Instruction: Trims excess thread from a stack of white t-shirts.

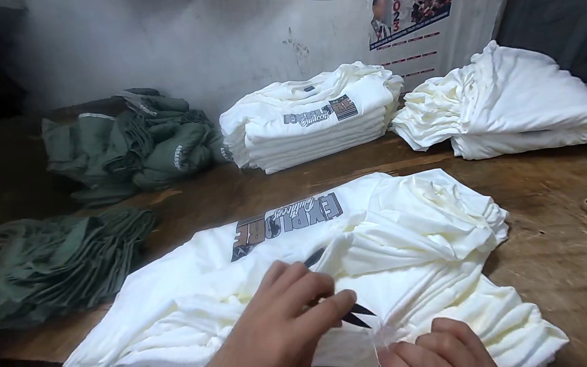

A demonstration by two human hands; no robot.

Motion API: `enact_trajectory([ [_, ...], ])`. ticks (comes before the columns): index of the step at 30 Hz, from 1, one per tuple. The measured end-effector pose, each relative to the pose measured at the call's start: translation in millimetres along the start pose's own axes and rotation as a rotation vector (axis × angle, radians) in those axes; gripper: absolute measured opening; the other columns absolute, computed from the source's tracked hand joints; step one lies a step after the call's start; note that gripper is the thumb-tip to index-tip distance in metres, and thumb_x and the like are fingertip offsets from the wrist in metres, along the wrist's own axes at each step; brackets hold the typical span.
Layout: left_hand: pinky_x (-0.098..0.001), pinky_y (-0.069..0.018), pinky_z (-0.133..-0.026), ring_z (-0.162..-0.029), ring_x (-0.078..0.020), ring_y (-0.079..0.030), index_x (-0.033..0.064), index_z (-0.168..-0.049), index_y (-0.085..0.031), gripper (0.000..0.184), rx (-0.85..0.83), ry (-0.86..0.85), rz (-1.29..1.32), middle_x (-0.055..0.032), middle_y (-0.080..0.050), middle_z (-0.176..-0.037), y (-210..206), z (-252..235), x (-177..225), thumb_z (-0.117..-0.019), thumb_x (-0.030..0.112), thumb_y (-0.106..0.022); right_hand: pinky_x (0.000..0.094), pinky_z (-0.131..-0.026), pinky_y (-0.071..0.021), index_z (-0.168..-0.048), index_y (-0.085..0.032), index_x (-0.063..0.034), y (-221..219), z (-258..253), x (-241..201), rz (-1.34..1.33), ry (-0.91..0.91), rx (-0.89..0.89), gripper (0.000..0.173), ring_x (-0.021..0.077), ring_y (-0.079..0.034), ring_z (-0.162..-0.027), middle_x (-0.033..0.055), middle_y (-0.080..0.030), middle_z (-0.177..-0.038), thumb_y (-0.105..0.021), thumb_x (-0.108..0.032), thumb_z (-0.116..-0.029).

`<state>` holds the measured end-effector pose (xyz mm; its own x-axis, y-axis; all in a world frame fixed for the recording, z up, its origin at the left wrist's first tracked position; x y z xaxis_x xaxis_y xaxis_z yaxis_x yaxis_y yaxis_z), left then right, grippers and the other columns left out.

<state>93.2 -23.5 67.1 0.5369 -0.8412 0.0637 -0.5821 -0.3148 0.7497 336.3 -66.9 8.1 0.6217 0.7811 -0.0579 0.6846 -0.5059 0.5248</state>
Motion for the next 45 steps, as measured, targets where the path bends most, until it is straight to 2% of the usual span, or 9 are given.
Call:
enact_trajectory([
  [6, -0.0364, -0.0409, -0.072, -0.079, -0.0198, -0.056, 0.0174, -0.1, -0.071, 0.023, -0.073, -0.266, -0.169, -0.0003, -0.065, -0.088, -20.1, -27.0, 5.2, -0.1001, 0.007, -0.051, 0.0316, -0.09, -0.0384, -0.099, -0.076, -0.0143, -8.4, -0.6, -6.7, 0.079, 0.019, 0.059, 0.011, 0.0171, -0.056, -0.085, 0.0004, -0.071, -0.091, -0.065, -0.014, -0.099],
  [11, -0.0354, -0.055, -0.078, -0.091, -0.0152, -0.065, 0.017, -0.117, -0.069, 0.024, -0.168, 0.081, 0.146, -0.0012, -0.067, -0.101, -21.0, -29.9, -17.8, -0.0934, 0.021, -0.067, 0.0422, -0.095, -0.0376, -0.067, -0.065, -0.0174, -1.1, -9.3, -17.3, 0.082, -0.333, -0.01, 0.047, 0.0236, -0.061, -0.093, 0.006, -0.074, -0.094, -0.066, -0.058, -0.0912],
  [18, -0.0155, -0.0535, -0.072, -0.085, -0.0018, -0.063, 0.0085, -0.097, -0.077, 0.012, -0.303, 0.202, 0.614, -0.001, -0.068, -0.099, -34.9, -28.3, -51.3, -0.0891, 0.006, -0.068, 0.0466, -0.068, -0.0432, -0.084, -0.068, -0.0084, -27.2, -59.6, -35.4, 0.345, -0.696, -0.063, 0.081, 0.0241, -0.059, -0.068, 0.0049, -0.062, -0.072, -0.061, -0.088, -0.0709],
  [21, -0.0176, -0.0563, -0.076, -0.087, -0.0004, -0.067, 0.0063, -0.102, -0.073, 0.017, -0.316, 0.179, 0.752, 0.0004, -0.073, -0.104, -31.0, -30.6, -53.4, -0.0936, 0.0, -0.06, 0.0485, -0.076, -0.0431, -0.082, -0.071, -0.0135, -42.0, -56.5, -33.1, 0.362, -0.682, -0.065, 0.042, 0.0208, -0.061, -0.068, -0.0006, -0.063, -0.069, -0.076, -0.055, -0.0766],
  [24, -0.015, -0.0523, -0.071, -0.078, 0.002, -0.061, 0.0054, -0.106, -0.069, 0.012, -0.292, 0.264, 0.754, 0.0041, -0.067, -0.091, -31.5, -34.3, -47.6, -0.0993, 0.006, -0.059, 0.0516, -0.085, -0.0441, -0.106, -0.076, -0.0112, -35.7, -40.9, -29.9, 0.062, -0.588, -0.006, 0.026, 0.0182, -0.066, -0.073, -0.0011, -0.074, -0.081, -0.079, -0.015, -0.081],
  [29, -0.0168, -0.0525, -0.067, -0.074, -0.0008, -0.064, 0.0119, -0.134, -0.061, 0.041, -0.217, 0.361, 0.759, 0.005, -0.07, -0.086, -43.5, -30.6, -43.0, -0.0941, 0.01, -0.069, 0.0463, -0.093, -0.0291, -0.085, -0.08, -0.0283, -17.8, -18.3, -24.1, 0.188, -0.564, 0.108, 0.015, 0.0144, -0.058, -0.087, -0.0072, -0.067, -0.073, -0.07, -0.031, -0.0953],
  [34, -0.0193, -0.0565, -0.08, -0.093, -0.0016, -0.066, 0.0179, -0.108, -0.077, 0.032, -0.05, 0.126, 0.42, 0.0048, -0.071, -0.101, -27.7, -20.5, -33.8, -0.0896, 0.045, -0.076, 0.0417, -0.094, -0.0315, -0.083, -0.072, -0.0211, -6.8, -18.4, -29.4, 0.132, -0.624, 0.136, 0.026, 0.0153, -0.057, -0.091, -0.0041, -0.065, -0.074, -0.061, -0.037, -0.101],
  [40, -0.0268, -0.0491, -0.075, -0.086, -0.006, -0.064, 0.0229, -0.095, -0.077, 0.018, 0.019, 0.082, 0.163, 0.0087, -0.073, -0.092, -27.7, -16.4, -13.9, -0.095, 0.039, -0.069, 0.0304, -0.091, -0.0377, -0.086, -0.066, -0.0169, -14.2, -17.4, -31.8, -0.028, -0.59, 0.163, 0.03, 0.0123, -0.056, -0.092, -0.0024, -0.063, -0.079, -0.052, -0.035, -0.1056],
  [45, -0.0189, -0.0519, -0.063, -0.07, 0.0009, -0.061, 0.0125, -0.108, -0.076, 0.041, -0.394, 0.485, 0.509, 0.0052, -0.069, -0.083, -12.3, -17.6, -29.4, -0.0928, 0.05, -0.07, 0.0347, -0.083, -0.0499, -0.075, -0.067, -0.0056, -5.0, -13.8, -20.7, -0.153, -0.543, -0.006, 0.039, 0.0235, -0.063, -0.093, 0.0124, -0.071, -0.093, -0.06, -0.032, -0.1015],
])
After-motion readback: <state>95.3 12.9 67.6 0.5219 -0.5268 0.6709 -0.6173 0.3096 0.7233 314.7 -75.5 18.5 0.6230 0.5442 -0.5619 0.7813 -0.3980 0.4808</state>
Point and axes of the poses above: each hand's wrist, its own z-axis away from the middle knuckle, its own y-axis out of the back of the hand, x = y × z, the point moved 1 cm from there along -z, towards the middle knuckle
